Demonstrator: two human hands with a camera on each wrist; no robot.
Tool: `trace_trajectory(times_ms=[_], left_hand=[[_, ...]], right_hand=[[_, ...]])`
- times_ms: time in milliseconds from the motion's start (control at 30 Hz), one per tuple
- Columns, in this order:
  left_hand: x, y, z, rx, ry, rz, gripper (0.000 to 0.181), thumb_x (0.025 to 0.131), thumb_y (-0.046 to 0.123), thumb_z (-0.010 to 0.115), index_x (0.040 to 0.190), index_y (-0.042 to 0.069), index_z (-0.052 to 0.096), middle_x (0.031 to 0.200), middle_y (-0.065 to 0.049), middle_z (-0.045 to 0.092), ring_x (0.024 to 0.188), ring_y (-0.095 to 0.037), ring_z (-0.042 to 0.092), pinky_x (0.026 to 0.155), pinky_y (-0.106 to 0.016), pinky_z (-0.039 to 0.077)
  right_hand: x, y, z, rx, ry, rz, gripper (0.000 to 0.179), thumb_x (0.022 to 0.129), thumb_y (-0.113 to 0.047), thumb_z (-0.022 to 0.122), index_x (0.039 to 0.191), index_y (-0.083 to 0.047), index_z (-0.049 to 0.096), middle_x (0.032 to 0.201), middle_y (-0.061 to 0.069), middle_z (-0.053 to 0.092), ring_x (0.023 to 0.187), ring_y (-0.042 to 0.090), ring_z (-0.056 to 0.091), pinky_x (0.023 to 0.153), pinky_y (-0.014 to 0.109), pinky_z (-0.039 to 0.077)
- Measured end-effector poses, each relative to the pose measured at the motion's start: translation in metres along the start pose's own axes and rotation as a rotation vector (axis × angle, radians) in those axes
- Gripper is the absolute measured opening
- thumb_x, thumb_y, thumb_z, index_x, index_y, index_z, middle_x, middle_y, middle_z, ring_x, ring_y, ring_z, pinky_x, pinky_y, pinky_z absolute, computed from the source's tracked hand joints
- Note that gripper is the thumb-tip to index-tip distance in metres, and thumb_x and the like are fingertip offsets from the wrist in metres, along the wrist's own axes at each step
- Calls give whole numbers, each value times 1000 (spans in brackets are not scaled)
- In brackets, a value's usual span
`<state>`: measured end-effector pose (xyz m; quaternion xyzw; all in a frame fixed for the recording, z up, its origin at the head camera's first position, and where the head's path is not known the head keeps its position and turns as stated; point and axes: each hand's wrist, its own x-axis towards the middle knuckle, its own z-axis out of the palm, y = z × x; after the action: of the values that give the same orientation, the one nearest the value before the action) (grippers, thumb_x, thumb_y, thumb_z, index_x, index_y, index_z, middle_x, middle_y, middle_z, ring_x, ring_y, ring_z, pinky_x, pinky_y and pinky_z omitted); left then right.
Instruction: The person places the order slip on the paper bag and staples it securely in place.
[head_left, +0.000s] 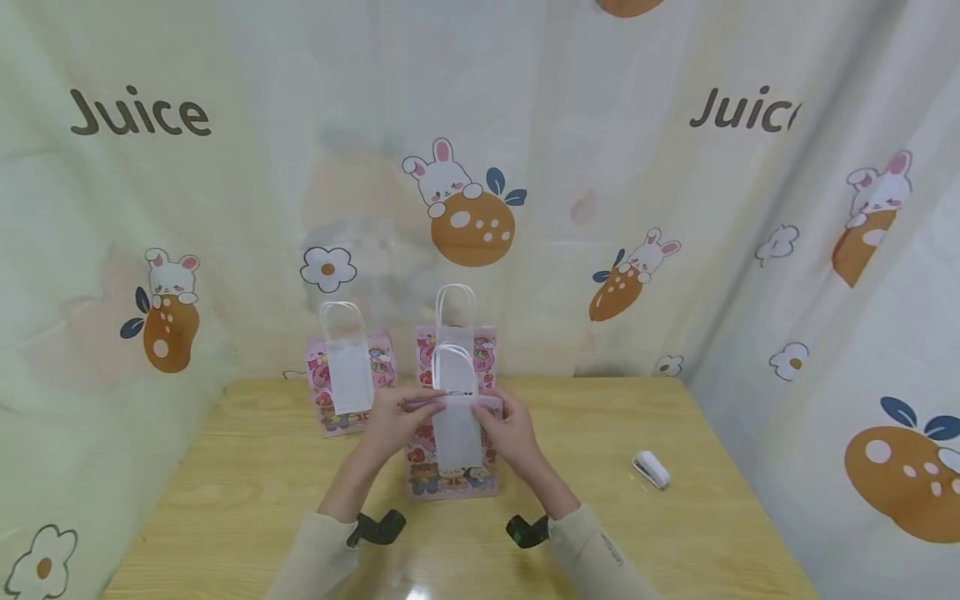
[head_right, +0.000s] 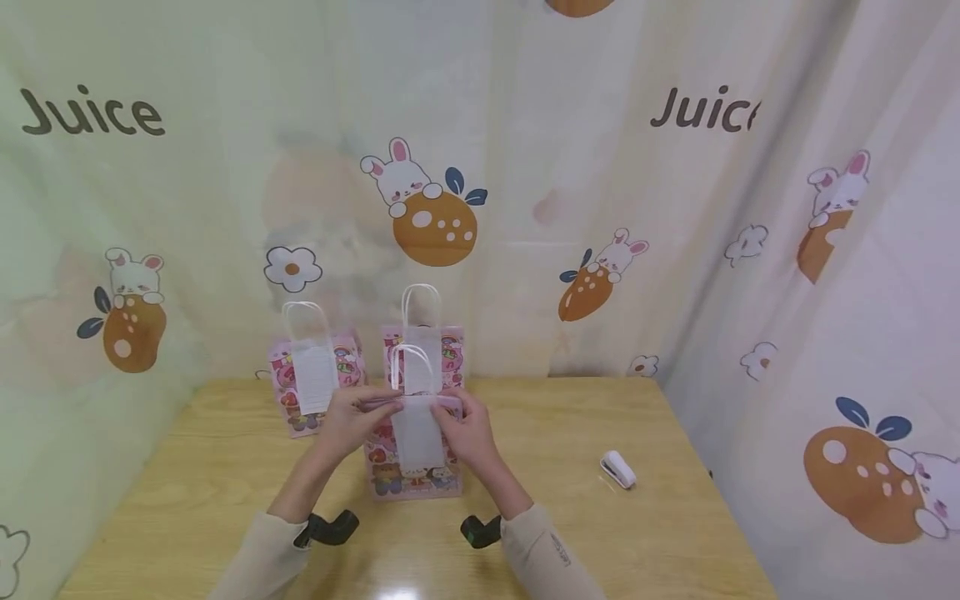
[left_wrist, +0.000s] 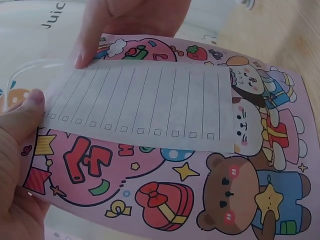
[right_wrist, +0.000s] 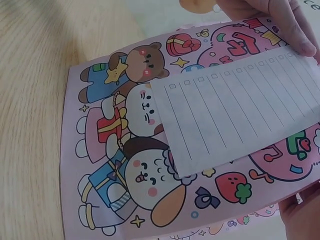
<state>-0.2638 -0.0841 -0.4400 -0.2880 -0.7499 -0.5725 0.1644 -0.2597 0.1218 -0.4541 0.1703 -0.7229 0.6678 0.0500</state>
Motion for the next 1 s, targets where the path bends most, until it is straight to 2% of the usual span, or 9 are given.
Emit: trace_trajectory(times_ms=[67,133,267,467,600,667,767,867,1000], left_hand=[[-1,0,0,10,6,47,12,81,-9,73,93,-11,71,90,-22,71,79,-30,71,66,-30,57],[-1,0,0,14,9,57,11,80,-10,73,91,-11,71,89,-21,71,78,-29,71,65,-29,57],[-2,0,-1,0,8,18,15,81,-9,72,96,-11,71,92,-21,70,81,-30,71,68,-29,57],[-2,-24,3,28,27,-35,15,82,-5,74,97,-6,73,94,-19,71,82,-30,71,68,-28,57],[-4,-31,5,3,21,-83,14,82,1,76,96,1,75,94,-13,72,83,-24,72,68,-27,57],[-5,-32,5,-3,23,-82,13,82,2,77,94,3,76,92,-10,73,82,-21,72,68,-27,57],[-4,-32,4,-7,31,-60,11,82,4,77,94,4,77,91,-9,73,81,-20,72,68,-28,57],[-2,-30,4,-10,42,-48,11,82,4,77,94,4,77,92,-9,73,82,-21,72,68,-28,57],[-1,-28,6,-9,54,-70,12,82,1,76,93,0,76,91,-11,73,83,-23,72,69,-27,56]], right_hand=[[1,1,0,-1,-3,-3,19,95,-2,61,112,7,63,100,20,66,86,40,64,71,51,56],[1,1,1,2,-10,-7,20,95,-3,61,112,7,62,100,20,65,86,40,64,72,51,56],[1,4,1,5,-20,-9,19,94,-1,61,110,9,62,97,19,66,83,37,65,71,50,56],[-1,2,0,-6,-40,8,19,95,-4,61,110,7,62,97,19,66,81,36,65,70,50,56],[-6,-1,-4,-95,-40,32,25,94,-8,64,116,4,62,101,13,65,85,29,65,68,45,58],[-6,4,-10,-163,-41,14,28,93,-10,66,118,2,62,105,12,65,91,28,63,73,46,56],[-5,19,-27,-283,-14,-55,30,91,-14,70,119,-3,62,109,9,65,99,29,60,83,49,51],[-6,38,-56,-378,33,-93,29,91,-18,70,117,-7,63,111,8,66,105,29,59,89,53,46],[-22,54,-108,-520,86,-23,26,93,-20,68,115,-6,64,113,11,66,108,31,58,89,54,47]])
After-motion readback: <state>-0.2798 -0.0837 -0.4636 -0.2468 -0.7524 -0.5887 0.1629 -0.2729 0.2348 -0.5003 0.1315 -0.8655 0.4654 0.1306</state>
